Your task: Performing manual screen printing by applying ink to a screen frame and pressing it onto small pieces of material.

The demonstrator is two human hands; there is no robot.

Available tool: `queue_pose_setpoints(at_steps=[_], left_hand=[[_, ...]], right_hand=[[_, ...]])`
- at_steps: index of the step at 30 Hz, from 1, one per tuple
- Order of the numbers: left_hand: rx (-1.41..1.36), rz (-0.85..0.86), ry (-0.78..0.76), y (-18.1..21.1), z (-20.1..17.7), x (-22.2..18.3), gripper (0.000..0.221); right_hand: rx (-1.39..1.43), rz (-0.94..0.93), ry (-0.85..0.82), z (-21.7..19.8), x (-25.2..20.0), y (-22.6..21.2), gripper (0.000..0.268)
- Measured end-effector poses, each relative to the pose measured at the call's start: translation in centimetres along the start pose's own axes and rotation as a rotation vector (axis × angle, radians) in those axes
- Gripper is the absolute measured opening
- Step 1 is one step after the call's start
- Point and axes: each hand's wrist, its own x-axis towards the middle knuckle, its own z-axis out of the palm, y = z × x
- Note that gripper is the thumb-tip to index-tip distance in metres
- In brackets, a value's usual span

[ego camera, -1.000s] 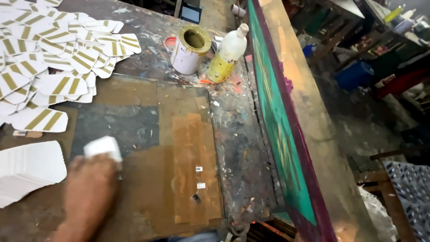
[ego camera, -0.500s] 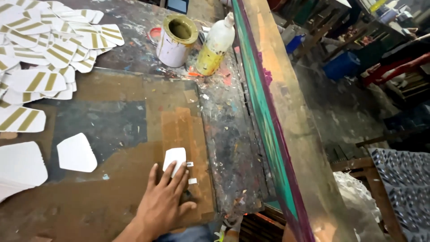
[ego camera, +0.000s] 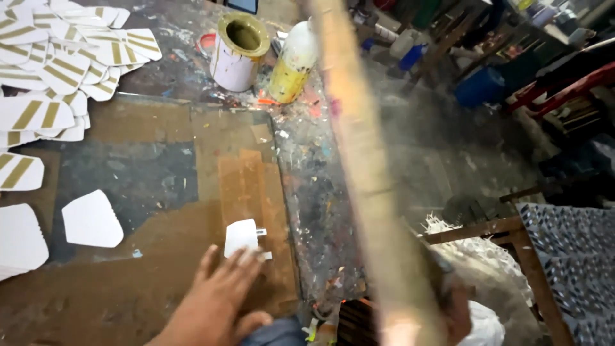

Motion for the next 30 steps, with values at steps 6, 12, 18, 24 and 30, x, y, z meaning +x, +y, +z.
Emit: queue_pose_setpoints(at_steps=[6, 12, 18, 24, 30], left_hand=[[-0.639, -0.264, 0.460, -0.5, -12.4, -3.4, 0.076], [-1.040, -0.845, 0.695, -5.8, -8.3, -8.9, 0.069], [-0.828, -0.892, 0.673, -9.3, -3.0, -12.2, 0.065], [-1.023, -0.713, 0.662, -12.2, 1.0, -12.6, 0.067], [-1.095, -0.753, 0.819, -11.0, 2.0, -12.2, 0.068]], right_hand=[[-0.023, -0.577, -0.237, 13.1, -2.7, -18.2, 0.039], [-0.236, -0.875, -0.660, 20.2, 2.4, -18.8, 0.038], [-0.447, -1.116, -1.051, 23.0, 8.3, -19.6, 0.045], [-0.783, -1.019, -1.283, 15.3, 12.3, -17.5, 0.047], [-0.958, -0.794, -1.079, 8.7, 11.0, -13.0, 0.054]])
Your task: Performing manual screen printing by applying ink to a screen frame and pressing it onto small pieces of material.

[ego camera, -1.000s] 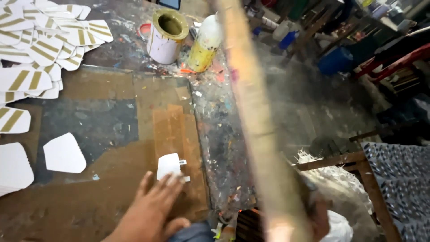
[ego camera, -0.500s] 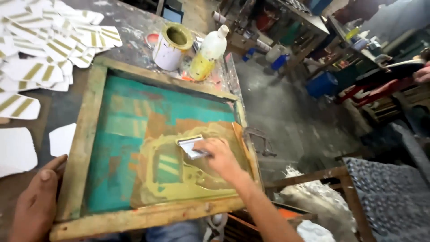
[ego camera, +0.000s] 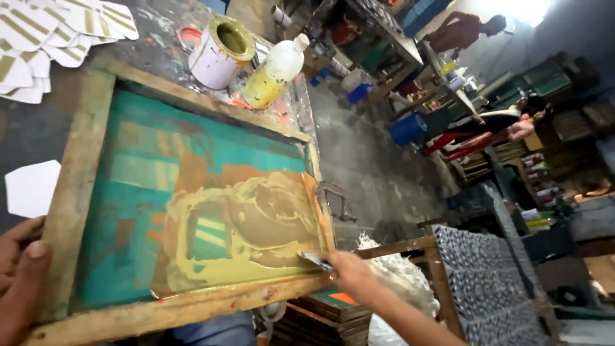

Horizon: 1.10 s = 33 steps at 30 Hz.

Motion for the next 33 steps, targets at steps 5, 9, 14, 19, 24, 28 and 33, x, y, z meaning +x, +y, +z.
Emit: queue_pose_setpoints(at_steps=[5, 9, 14, 19, 24, 28, 33], left_hand=[[0.165, 0.062, -0.004, 1.8, 0.4, -0.3, 0.054], [0.365, 0.061, 0.019, 5.1, 0.9, -0.7, 0.051], [0.645, -0.004, 0.041, 5.9, 0.6, -0.6, 0.054], [0.669, 0.035, 0.053, 6.3, 1.2, -1.2, 0.056], [0.657, 0.027, 0.074, 5.9, 0.8, -0.9, 0.055], [0.590, -0.064, 0.052, 5.5, 0.3, -0.7, 0.056], [0.435, -0.172, 0.054, 13.2, 4.7, -1.7, 0.059]], right_hand=[[0.366, 0.583, -0.279, -3.0, 2.8, -5.9, 0.051], [0.250, 0.424, -0.230, -0.7, 5.9, -7.3, 0.044], [0.801, 0.363, -0.187, 1.2, 9.5, -11.6, 0.037], [0.841, 0.396, -0.072, -0.1, 10.5, -15.0, 0.039], [0.154, 0.074, 0.198, 1.7, 7.4, -14.6, 0.039], [0.378, -0.020, 0.451, 4.0, 4.5, -16.8, 0.027], [0.666, 0.032, 0.678, 8.2, 3.4, -16.9, 0.040]])
